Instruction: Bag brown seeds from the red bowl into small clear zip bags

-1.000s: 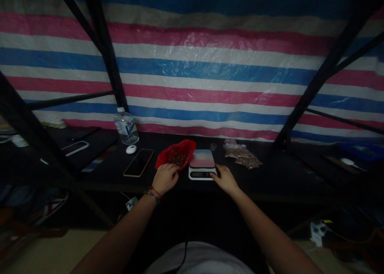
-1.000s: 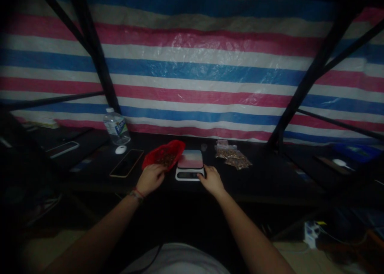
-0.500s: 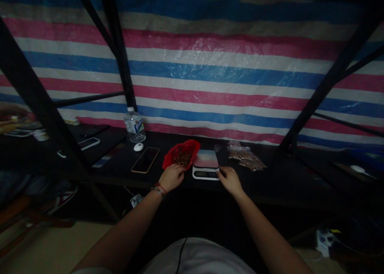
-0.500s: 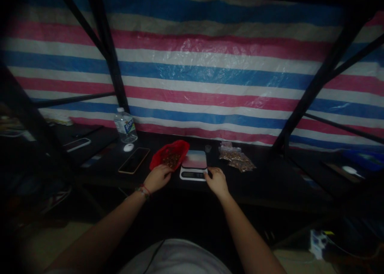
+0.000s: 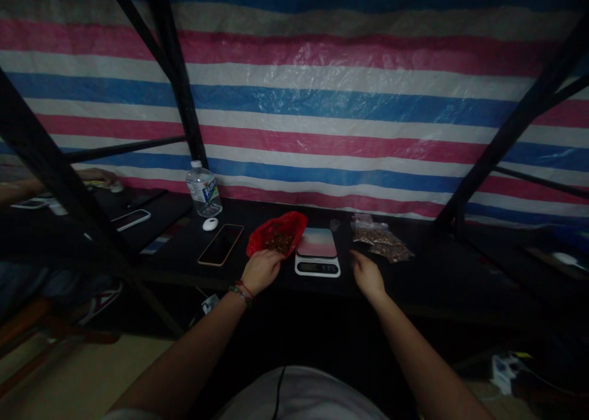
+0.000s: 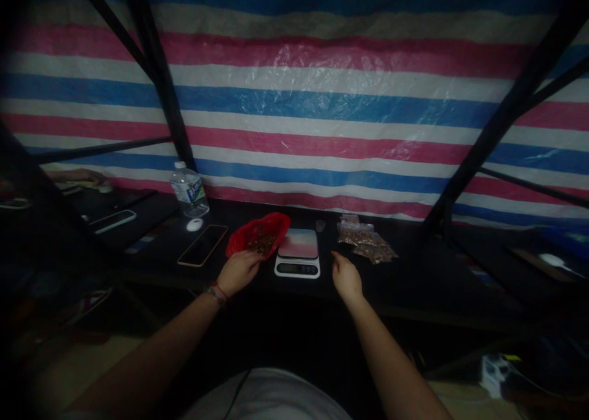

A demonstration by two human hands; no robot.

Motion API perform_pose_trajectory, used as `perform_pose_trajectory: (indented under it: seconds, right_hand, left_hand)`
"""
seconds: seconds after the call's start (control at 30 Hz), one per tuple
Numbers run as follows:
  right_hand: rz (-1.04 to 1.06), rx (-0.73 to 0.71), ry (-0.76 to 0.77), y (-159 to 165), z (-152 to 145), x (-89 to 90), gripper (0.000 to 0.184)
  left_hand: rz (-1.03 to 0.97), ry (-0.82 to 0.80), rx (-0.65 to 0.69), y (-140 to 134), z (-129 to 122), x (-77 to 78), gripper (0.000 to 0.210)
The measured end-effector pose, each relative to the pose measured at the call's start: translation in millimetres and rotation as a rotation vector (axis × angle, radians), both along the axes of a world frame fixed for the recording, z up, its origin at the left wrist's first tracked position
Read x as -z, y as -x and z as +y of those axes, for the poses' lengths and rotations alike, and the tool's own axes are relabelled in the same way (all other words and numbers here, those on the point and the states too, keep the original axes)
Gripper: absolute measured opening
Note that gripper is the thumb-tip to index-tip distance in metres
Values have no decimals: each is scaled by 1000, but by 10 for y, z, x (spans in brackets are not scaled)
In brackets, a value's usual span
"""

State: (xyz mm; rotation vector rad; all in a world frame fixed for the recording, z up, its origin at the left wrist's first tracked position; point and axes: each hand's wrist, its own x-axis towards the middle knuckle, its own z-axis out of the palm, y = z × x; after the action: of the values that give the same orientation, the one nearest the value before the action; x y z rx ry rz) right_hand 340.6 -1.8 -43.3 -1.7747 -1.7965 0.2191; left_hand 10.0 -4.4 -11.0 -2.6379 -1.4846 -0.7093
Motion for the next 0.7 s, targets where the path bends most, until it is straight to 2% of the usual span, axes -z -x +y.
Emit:
perform_pose_trajectory:
  seconds: [0.1, 0.23, 0.37, 0.47, 0.57, 0.63, 0.7]
  right_hand:
    - [25, -20, -2, 12, 24, 18, 50]
    - [66, -13, -85, -1, 46, 54, 42]
    - [59, 23, -172, -141, 105, 9, 37]
    - [-25, 172, -129, -302, 228, -153, 45]
    - [-107, 308, -8, -460, 470, -395, 62]
    - [-143, 327, 79, -550, 690, -548, 67]
    - [-176, 262, 148, -626, 920, -656, 67]
  left_hand:
    - [-5, -5, -53, 36, 19, -35, 28]
    - [-47, 2, -132, 85, 41, -59, 29]
    - [-43, 18, -49, 63, 28, -55, 27]
    - [-44, 12, -16, 16, 5, -39, 27]
    - [-37, 27, -19, -20, -12, -16, 26]
    - [-33, 31, -21, -31, -14, 4, 26]
    - [-37, 28, -16, -30, -9, 26, 26]
